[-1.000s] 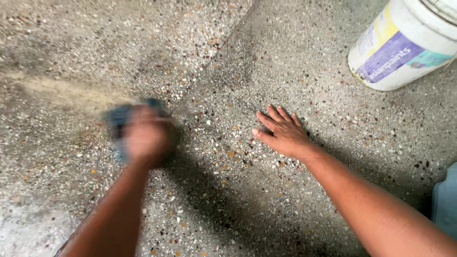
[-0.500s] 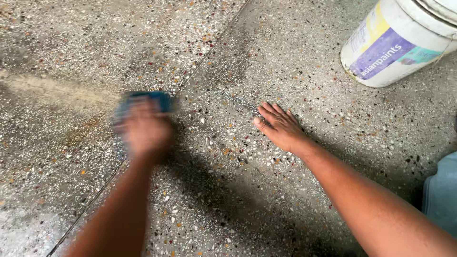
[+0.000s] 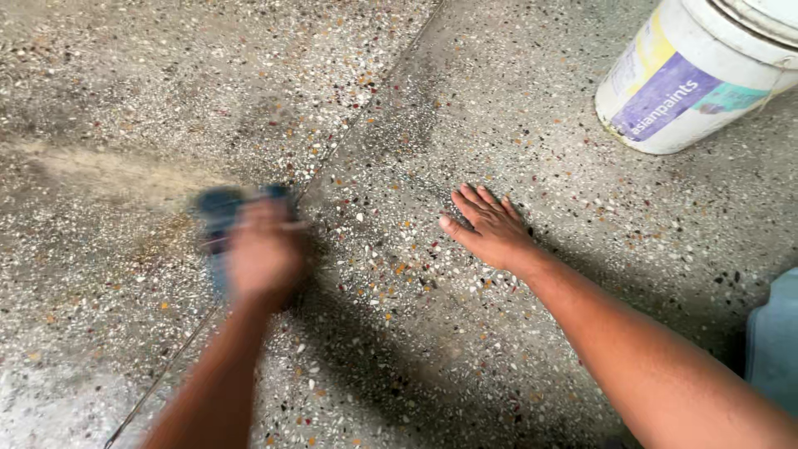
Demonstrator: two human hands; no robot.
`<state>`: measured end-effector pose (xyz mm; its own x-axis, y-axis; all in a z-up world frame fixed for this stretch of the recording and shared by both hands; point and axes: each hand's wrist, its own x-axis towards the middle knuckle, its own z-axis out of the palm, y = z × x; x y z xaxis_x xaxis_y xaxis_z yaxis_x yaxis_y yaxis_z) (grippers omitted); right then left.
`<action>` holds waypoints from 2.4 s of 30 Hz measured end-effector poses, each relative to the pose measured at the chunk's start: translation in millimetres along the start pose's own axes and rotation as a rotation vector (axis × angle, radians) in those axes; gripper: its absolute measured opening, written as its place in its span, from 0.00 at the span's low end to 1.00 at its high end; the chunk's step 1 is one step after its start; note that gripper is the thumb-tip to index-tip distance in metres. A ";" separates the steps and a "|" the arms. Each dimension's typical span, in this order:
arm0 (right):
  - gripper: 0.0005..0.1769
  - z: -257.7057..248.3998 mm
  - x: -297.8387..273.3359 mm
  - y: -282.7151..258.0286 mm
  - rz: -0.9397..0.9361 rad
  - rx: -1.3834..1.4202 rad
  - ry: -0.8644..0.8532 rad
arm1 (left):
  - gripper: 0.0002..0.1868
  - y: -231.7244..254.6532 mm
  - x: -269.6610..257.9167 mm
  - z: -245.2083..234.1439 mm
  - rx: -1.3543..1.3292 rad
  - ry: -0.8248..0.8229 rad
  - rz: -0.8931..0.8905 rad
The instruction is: The person cleans the floor by hand using a cloth, repeatedly wiping the surface in different directions.
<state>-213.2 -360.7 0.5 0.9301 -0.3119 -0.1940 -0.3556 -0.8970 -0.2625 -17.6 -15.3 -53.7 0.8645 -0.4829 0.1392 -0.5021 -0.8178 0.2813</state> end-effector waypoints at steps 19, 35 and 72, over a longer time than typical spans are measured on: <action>0.49 4.0 0.8 7.8 -0.024 0.086 0.040 | 0.38 -44.5 4.8 -45.3 0.105 0.115 -0.267; 0.51 40.1 59.5 -178.4 -0.434 -0.175 -0.045 | 0.32 -75.2 -13.2 -75.6 0.104 -0.188 0.146; 0.61 54.2 73.5 -190.1 -0.704 -0.407 0.301 | 0.23 -280.2 185.2 -69.2 1.255 0.331 0.471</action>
<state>-82.3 -196.2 -15.0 0.9268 0.3396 0.1601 0.3188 -0.9371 0.1422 284.7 146.1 -41.1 0.4850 -0.8384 0.2486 -0.2764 -0.4167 -0.8660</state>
